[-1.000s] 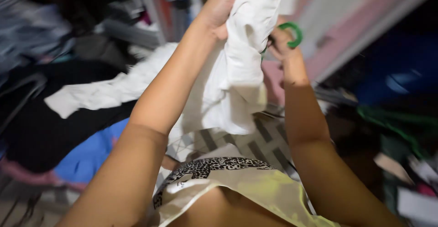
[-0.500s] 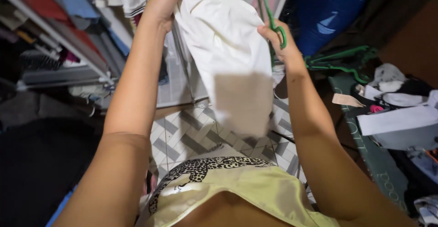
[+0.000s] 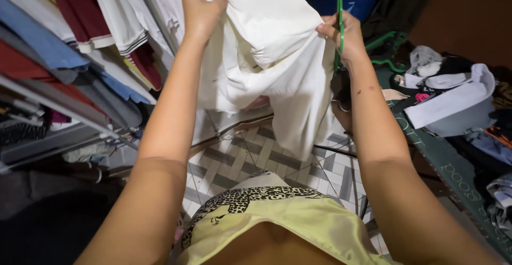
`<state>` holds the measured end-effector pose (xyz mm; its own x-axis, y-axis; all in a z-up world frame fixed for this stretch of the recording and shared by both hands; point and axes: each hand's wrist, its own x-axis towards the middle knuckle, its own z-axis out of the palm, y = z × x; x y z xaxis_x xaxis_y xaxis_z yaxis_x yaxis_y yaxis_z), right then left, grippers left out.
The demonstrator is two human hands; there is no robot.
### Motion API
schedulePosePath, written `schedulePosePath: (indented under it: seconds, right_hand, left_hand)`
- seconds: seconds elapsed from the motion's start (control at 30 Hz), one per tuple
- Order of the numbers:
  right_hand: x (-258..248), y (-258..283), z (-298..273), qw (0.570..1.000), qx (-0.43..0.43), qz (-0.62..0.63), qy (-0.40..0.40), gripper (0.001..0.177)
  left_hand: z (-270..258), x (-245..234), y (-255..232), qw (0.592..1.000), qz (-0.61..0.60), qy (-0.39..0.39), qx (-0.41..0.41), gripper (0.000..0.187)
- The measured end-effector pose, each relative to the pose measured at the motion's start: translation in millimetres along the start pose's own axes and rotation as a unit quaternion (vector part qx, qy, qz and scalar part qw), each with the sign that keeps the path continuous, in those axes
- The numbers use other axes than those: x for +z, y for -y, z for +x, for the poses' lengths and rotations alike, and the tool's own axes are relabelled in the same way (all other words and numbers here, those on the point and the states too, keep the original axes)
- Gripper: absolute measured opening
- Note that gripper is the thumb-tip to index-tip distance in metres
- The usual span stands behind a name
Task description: Sort laundry by placing clothes on hangers and arranging them on a rack.
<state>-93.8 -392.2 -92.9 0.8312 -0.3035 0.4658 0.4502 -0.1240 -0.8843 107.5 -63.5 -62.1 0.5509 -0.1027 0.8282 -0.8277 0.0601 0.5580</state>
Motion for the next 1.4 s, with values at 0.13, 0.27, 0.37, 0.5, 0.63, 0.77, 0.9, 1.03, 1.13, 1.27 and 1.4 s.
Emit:
schedulePosePath:
  seconds: [0.13, 0.27, 0.37, 0.5, 0.63, 0.77, 0.9, 1.03, 1.13, 1.27, 1.4]
  right_hand:
    - [-27, 1, -18, 0.999, 0.017, -0.048, -0.010, 0.022]
    - [-47, 3, -39, 0.997, 0.056, -0.043, 0.015, 0.017]
    - [-48, 9, -56, 0.997, 0.069, -0.002, 0.020, 0.016]
    - [-58, 11, -70, 0.994, 0.088, 0.057, 0.017, 0.018]
    - [-38, 18, -73, 0.992, 0.103, 0.074, -0.001, 0.020]
    - [9, 13, -72, 0.992, 0.064, -0.103, 0.041, 0.054]
    - [-1, -32, -66, 0.917, 0.227, -0.317, -0.090, 0.086]
    - [17, 34, -66, 0.954, 0.243, -0.108, -0.137, 0.053]
    - [23, 42, -50, 0.974, 0.155, -0.063, -0.155, 0.044]
    - [44, 54, -40, 0.970, 0.140, -0.148, -0.131, 0.031]
    - [42, 36, -26, 0.942, 0.009, -0.278, -0.187, 0.035]
  left_hand:
    - [13, 26, -29, 0.999, -0.028, -0.003, -0.035, 0.064]
    - [13, 50, -49, 0.998, -0.024, 0.046, -0.024, 0.053]
    - [12, 67, -55, 0.993, -0.006, 0.074, -0.090, 0.034]
    - [12, 96, -40, 0.989, -0.080, 0.072, -0.100, 0.026]
    - [8, 129, -61, 0.991, -0.064, 0.055, -0.101, 0.027]
    - [-5, 157, -86, 0.984, -0.116, 0.135, 0.013, 0.026]
    - [-9, 143, -69, 0.988, -0.087, 0.125, 0.038, 0.027]
    - [-38, 106, -41, 0.983, 0.013, 0.151, -0.106, 0.029]
    - [-86, 106, 4, 0.985, 0.158, 0.040, -0.064, 0.057]
    - [-136, 110, 30, 0.877, -0.032, 0.176, -0.446, 0.049]
    - [-155, 123, 11, 0.780, -0.312, 0.202, -0.502, 0.066]
